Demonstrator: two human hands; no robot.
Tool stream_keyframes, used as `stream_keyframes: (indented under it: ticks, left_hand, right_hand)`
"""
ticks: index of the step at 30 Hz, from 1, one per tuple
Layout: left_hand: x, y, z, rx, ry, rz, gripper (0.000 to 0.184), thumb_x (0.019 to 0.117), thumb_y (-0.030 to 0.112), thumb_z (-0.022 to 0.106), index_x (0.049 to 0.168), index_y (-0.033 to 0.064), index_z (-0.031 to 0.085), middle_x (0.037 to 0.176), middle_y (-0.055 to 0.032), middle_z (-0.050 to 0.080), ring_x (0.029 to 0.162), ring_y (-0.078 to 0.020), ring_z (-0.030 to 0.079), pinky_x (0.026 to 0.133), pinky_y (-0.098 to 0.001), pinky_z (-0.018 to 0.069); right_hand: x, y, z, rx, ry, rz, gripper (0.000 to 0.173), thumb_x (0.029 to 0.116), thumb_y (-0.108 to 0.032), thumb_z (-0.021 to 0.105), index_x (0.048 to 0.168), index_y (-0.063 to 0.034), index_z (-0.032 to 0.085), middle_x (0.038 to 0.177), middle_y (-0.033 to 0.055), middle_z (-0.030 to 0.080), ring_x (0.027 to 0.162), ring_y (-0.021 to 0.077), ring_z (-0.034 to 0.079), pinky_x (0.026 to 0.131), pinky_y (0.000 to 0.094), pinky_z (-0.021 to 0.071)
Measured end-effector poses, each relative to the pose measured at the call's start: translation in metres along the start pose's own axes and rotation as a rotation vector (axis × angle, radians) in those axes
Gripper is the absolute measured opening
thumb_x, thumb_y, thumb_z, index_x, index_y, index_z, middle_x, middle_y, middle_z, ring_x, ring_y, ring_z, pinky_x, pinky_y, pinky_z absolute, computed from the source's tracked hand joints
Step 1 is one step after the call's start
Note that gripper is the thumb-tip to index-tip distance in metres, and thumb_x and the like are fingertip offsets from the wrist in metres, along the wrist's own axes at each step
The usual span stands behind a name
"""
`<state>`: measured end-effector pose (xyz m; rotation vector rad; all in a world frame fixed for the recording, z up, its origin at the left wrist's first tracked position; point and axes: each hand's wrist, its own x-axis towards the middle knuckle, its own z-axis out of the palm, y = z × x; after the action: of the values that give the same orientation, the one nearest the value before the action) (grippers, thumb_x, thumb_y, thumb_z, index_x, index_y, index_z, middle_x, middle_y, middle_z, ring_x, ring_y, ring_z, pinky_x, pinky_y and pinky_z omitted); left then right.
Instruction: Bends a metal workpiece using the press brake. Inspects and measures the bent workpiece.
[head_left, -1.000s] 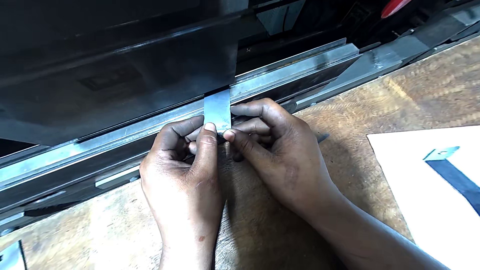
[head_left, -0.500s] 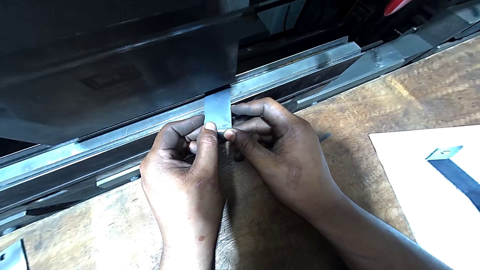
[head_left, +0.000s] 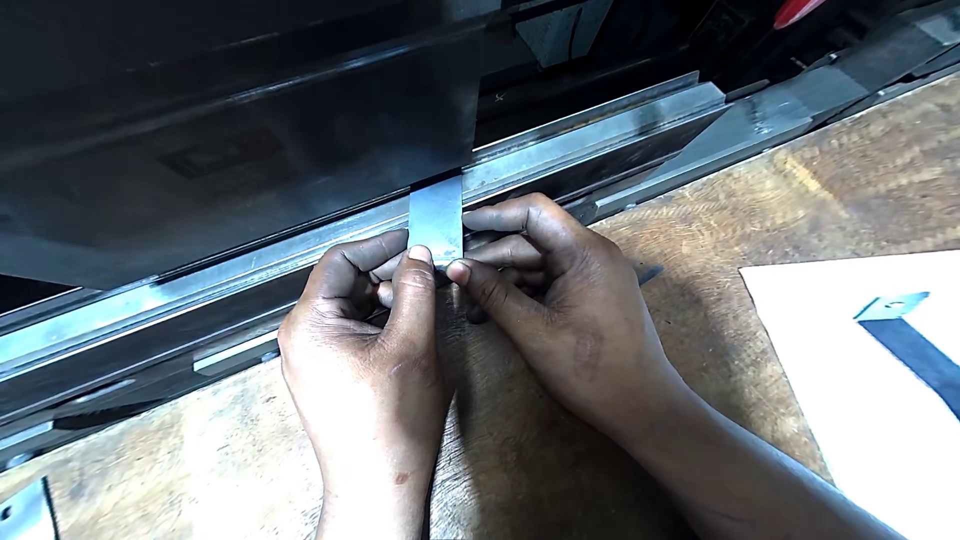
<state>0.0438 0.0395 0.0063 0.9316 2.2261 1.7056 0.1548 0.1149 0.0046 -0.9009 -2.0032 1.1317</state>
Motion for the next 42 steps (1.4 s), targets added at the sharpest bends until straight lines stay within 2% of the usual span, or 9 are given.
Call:
stream_keyframes:
  ticks: [42]
  left_hand:
    - [-0.0001, -0.0008, 0.0004, 0.006, 0.01, 0.006, 0.008, 0.0938, 0.012, 0.068, 0.1, 0.0134, 0.072, 0.068, 0.0105, 0.064, 0.053, 0.0016, 0.058, 0.047, -0.0134, 0.0468]
  right_hand:
    - [-0.0004, 0.0011, 0.0001, -0.008, -0.006, -0.01, 0.027, 0.0973, -0.022, 0.071, 0.122, -0.0167, 0.061, 0.087, -0.0111, 0.074, 0.066, 0.0015, 0.069, 0.055, 0.02, 0.0594]
